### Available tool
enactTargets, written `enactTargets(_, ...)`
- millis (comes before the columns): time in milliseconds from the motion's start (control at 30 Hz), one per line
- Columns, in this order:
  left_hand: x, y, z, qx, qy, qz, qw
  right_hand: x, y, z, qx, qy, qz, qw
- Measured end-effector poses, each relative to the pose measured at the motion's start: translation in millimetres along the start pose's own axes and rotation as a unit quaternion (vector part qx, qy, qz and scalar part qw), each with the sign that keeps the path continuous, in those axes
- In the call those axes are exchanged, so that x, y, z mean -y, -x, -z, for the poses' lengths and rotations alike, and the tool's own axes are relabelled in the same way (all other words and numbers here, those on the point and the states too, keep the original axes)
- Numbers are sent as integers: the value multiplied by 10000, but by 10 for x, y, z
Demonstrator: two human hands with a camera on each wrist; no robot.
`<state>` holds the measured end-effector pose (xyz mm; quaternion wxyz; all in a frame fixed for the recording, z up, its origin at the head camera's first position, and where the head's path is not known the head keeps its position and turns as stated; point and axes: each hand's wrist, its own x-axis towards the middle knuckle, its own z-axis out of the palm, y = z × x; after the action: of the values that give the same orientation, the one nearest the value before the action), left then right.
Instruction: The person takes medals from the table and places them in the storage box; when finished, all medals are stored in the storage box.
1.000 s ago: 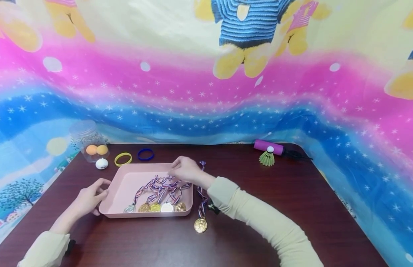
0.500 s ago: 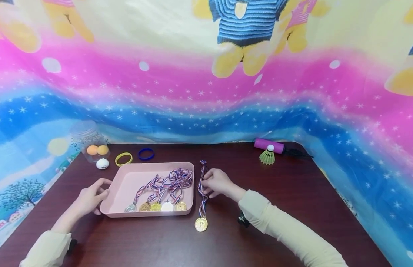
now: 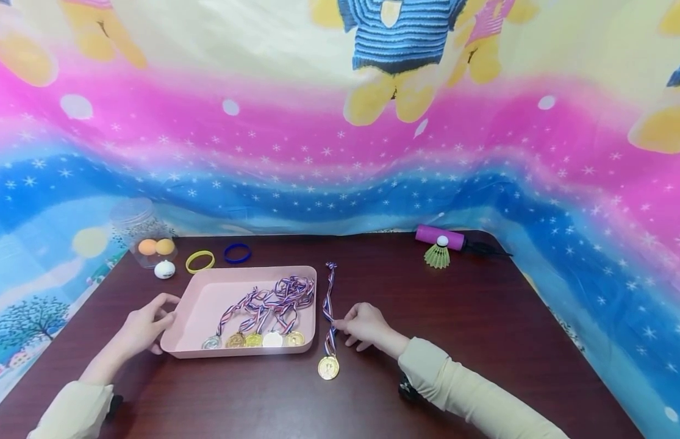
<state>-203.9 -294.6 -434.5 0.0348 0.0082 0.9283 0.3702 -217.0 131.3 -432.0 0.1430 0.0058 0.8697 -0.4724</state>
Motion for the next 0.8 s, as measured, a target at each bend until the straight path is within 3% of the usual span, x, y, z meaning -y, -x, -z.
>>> enactTargets(367, 10, -3, 1, 27, 7, -1, 10000, 9, 66, -118, 143, 320, 42, 9994)
enactTargets(800, 11, 1, -2, 6, -6, -19, 10000, 18, 49, -174, -36, 562, 315, 9979)
